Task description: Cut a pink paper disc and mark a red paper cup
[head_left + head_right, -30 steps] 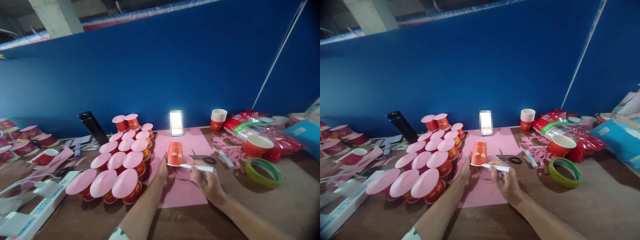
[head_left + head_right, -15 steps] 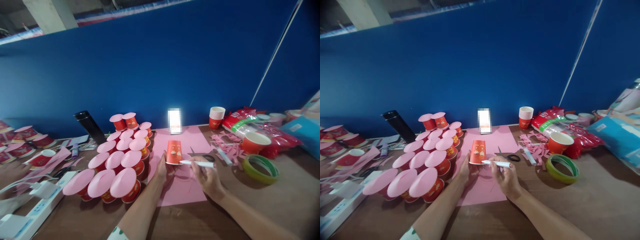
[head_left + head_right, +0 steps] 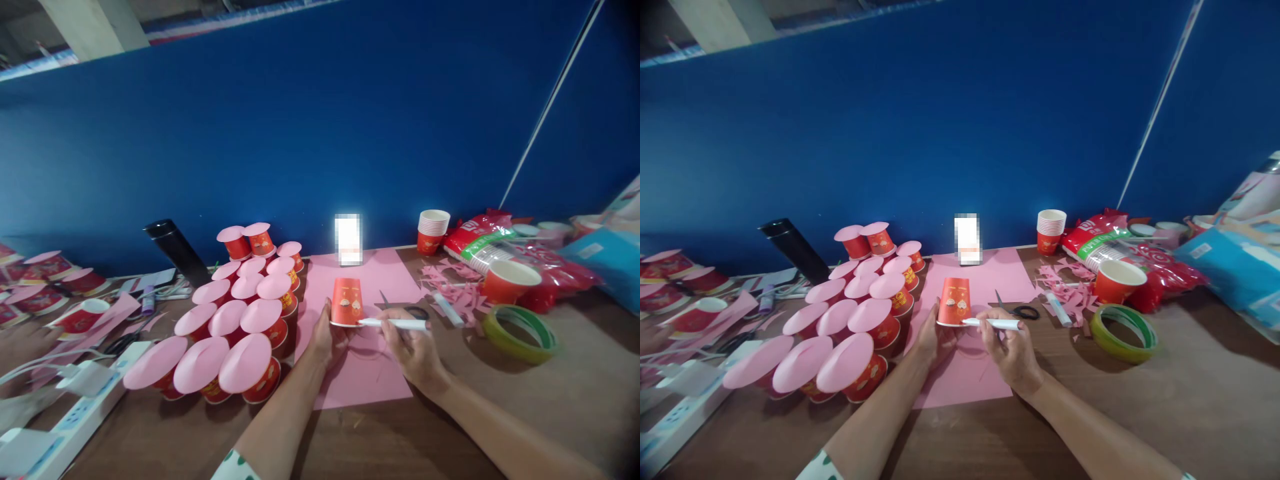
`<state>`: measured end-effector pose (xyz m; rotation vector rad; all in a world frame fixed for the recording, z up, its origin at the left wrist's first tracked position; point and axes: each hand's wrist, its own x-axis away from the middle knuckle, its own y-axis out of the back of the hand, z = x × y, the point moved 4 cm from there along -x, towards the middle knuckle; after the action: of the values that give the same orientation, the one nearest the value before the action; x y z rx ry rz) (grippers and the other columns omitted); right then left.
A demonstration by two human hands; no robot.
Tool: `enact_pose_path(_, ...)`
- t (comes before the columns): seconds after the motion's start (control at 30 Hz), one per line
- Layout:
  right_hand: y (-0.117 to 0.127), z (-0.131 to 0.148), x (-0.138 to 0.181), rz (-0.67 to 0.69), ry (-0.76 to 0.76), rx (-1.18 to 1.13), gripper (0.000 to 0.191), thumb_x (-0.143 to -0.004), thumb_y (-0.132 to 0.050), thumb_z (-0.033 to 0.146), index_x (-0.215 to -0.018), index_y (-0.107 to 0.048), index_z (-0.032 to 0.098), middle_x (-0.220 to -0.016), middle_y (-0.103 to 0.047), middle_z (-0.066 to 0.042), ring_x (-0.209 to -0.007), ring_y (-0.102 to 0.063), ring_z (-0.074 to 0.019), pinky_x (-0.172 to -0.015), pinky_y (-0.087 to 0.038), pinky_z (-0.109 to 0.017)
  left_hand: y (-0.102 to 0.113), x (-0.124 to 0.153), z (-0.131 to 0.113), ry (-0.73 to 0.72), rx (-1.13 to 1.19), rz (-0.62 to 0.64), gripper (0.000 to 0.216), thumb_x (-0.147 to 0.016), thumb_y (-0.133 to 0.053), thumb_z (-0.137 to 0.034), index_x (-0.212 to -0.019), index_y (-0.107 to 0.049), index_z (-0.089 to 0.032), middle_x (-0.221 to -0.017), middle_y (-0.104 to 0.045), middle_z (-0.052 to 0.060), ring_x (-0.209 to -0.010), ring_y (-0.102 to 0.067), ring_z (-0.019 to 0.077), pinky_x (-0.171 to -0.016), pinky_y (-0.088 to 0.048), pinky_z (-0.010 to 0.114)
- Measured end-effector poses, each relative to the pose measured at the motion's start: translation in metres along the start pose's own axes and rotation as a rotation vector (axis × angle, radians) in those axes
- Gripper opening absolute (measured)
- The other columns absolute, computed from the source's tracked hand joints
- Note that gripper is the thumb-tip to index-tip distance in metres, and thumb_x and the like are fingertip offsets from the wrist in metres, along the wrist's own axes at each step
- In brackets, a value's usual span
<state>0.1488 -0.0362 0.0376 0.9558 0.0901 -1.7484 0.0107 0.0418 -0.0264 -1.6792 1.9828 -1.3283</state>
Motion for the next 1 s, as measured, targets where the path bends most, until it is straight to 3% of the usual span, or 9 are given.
enact_pose_path(0.13,-0.0007,0.0017,-0.0003,0.026,0.011,0.006,0.020,-0.093,-0.043,0.027,-0.078,-0.056,0.019,-0.065,-0.063,-0.003,-0.056,-0.061,-0.0139,-0.054,-0.049,-0.023,0.0038,-0.0026,0.0006,-0.006,0.034,-0.021,0.035,-0.086,-0.054,-0.041,-0.102,-0.063,-0.012,-0.084,-0.071,0.008,-0.080,-0.067,0.0198,-0.080,-0.053,0.032)
enact_pose_path(0.37,0.0008,-0.0003,0.0004,-0.067,0.072,0.069,0.021,-0.092,-0.043,0.029,-0.075,-0.053,0.021,-0.062,-0.062,-0.002,-0.056,-0.062,-0.0152,-0.055,-0.048,-0.026,0.0003,0.0010,-0.0007,0.008,0.015,-0.002,0.037,-0.087,-0.052,-0.038,-0.110,-0.060,-0.010,-0.089,-0.071,0.011,-0.089,-0.067,0.0235,-0.083,-0.052,0.035)
enact_pose_path(0.53,0.0027,-0.0003,-0.0004,-0.087,0.073,0.116,0.022,-0.093,-0.042,0.031,-0.081,-0.057,0.020,-0.060,-0.062,-0.002,-0.056,-0.062,-0.0153,-0.056,-0.048,-0.026,-0.0010,0.0019,-0.0007,0.002,0.013,0.024,0.039,-0.087,-0.053,-0.038,-0.112,-0.059,-0.009,-0.090,-0.071,0.012,-0.088,-0.067,0.0234,-0.083,-0.053,0.035)
enact_pose_path(0.7,0.0021,0.0005,-0.0014,-0.050,0.035,0.069,0.025,-0.094,-0.041,0.032,-0.078,-0.056,0.020,-0.061,-0.061,-0.002,-0.054,-0.060,-0.0139,-0.053,-0.047,-0.025,-0.0024,0.0032,-0.0014,0.014,0.016,-0.042,0.039,-0.087,-0.053,-0.039,-0.113,-0.059,-0.010,-0.087,-0.071,0.010,-0.085,-0.067,0.0230,-0.080,-0.054,0.035)
enact_pose_path(1.0,-0.0004,-0.0059,-0.0023,-0.012,-0.026,-0.017,0.023,-0.092,-0.044,0.028,-0.075,-0.055,0.019,-0.056,-0.059,0.002,-0.045,-0.054,-0.0108,-0.049,-0.044,-0.023,-0.0010,0.0034,-0.0028,0.038,0.012,-0.047,0.036,-0.087,-0.052,-0.042,-0.101,-0.062,-0.010,-0.079,-0.069,0.008,-0.076,-0.067,0.0210,-0.079,-0.053,0.034)
